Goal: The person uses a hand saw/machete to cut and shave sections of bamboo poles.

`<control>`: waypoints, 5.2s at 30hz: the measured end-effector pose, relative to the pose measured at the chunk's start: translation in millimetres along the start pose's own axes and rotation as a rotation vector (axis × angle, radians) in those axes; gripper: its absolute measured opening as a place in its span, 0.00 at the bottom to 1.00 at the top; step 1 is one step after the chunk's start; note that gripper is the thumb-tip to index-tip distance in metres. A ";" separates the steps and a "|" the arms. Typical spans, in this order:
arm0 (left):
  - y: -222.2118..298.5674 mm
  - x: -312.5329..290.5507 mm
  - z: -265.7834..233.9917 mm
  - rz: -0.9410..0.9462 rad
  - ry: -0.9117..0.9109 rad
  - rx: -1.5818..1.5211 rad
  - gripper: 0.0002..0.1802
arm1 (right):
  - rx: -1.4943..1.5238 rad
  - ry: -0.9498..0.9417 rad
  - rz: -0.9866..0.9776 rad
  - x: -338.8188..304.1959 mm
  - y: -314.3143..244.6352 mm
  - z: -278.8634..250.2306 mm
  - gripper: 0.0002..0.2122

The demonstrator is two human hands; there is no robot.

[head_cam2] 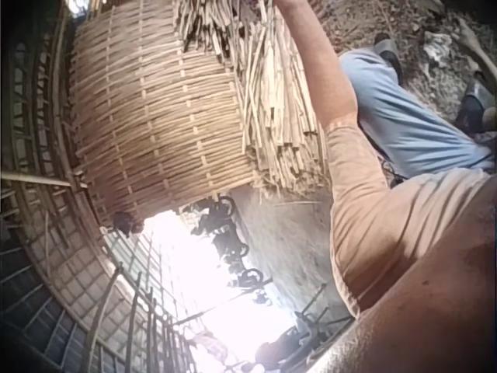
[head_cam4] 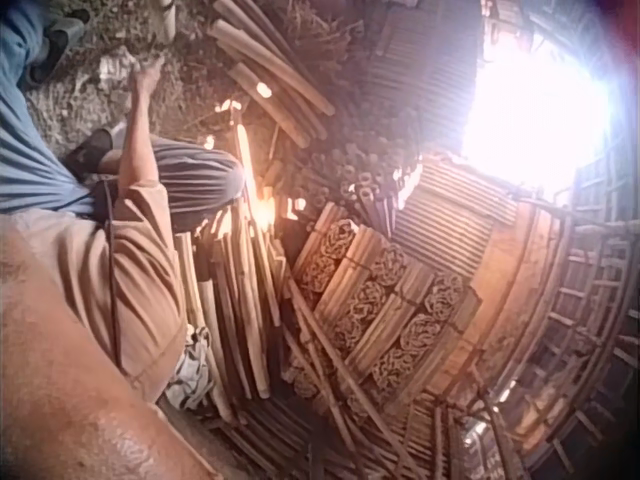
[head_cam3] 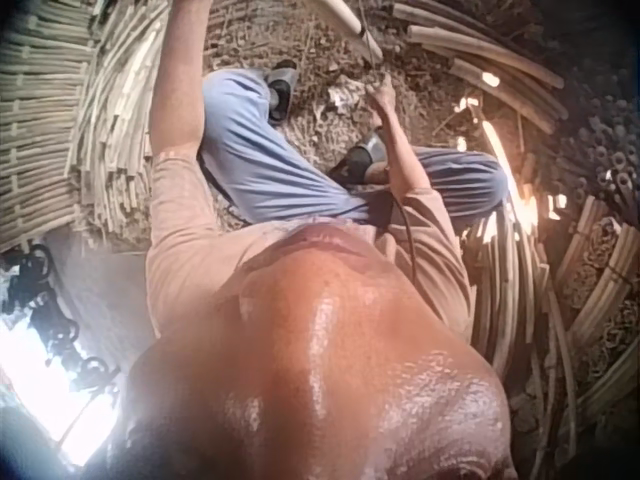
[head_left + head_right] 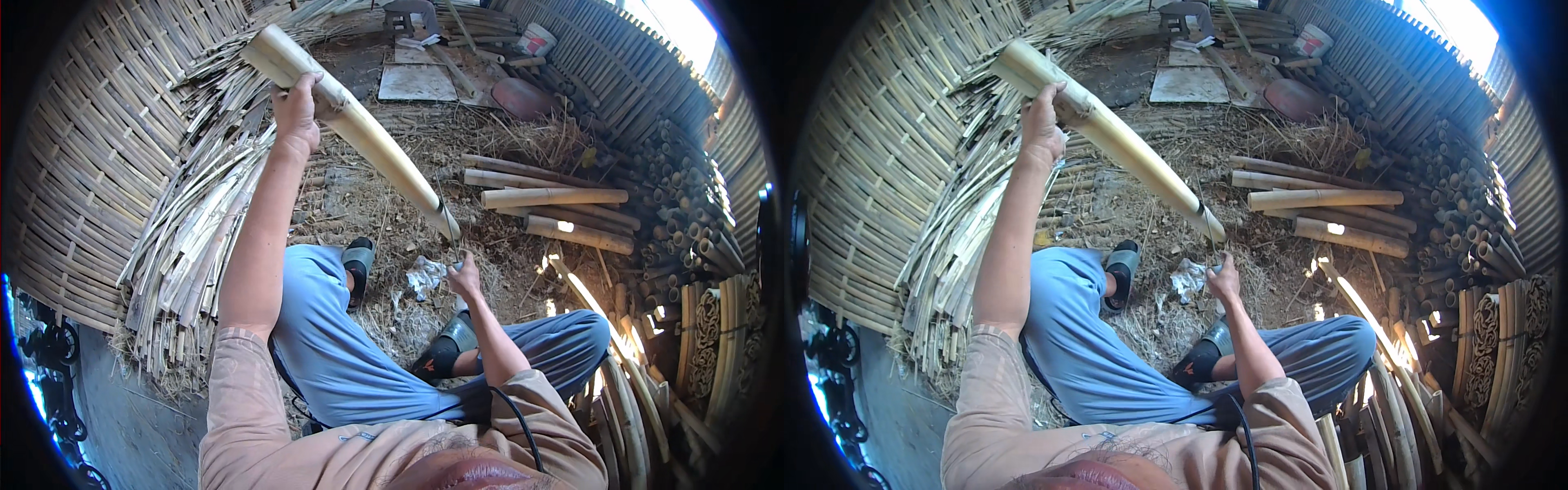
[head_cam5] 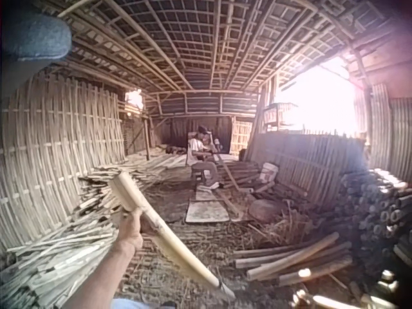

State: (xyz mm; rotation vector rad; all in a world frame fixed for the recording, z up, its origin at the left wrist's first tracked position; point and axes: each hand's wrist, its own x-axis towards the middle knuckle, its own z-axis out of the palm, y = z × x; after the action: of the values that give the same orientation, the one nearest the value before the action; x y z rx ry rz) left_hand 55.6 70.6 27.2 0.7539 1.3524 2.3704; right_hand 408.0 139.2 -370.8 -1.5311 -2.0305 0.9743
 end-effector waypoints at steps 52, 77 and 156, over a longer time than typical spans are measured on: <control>-40.0 25.1 -58.4 0.231 -0.800 -0.146 0.20 | 0.062 -0.115 0.412 -5.2 35.5 18.1 0.15; -12.4 42.7 -71.1 -0.104 0.035 -0.050 0.16 | 0.322 -0.034 0.189 5.8 -12.7 18.4 0.23; -98.1 89.7 -122.0 -0.279 0.512 0.165 0.46 | 0.770 -0.120 0.816 -13.0 20.2 61.3 0.09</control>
State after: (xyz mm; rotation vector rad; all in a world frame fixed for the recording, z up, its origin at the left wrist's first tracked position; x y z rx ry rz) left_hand -87.6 80.2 -82.3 -0.0280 1.7312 2.3259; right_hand 383.1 112.6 -425.6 -1.8204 -0.8047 1.8833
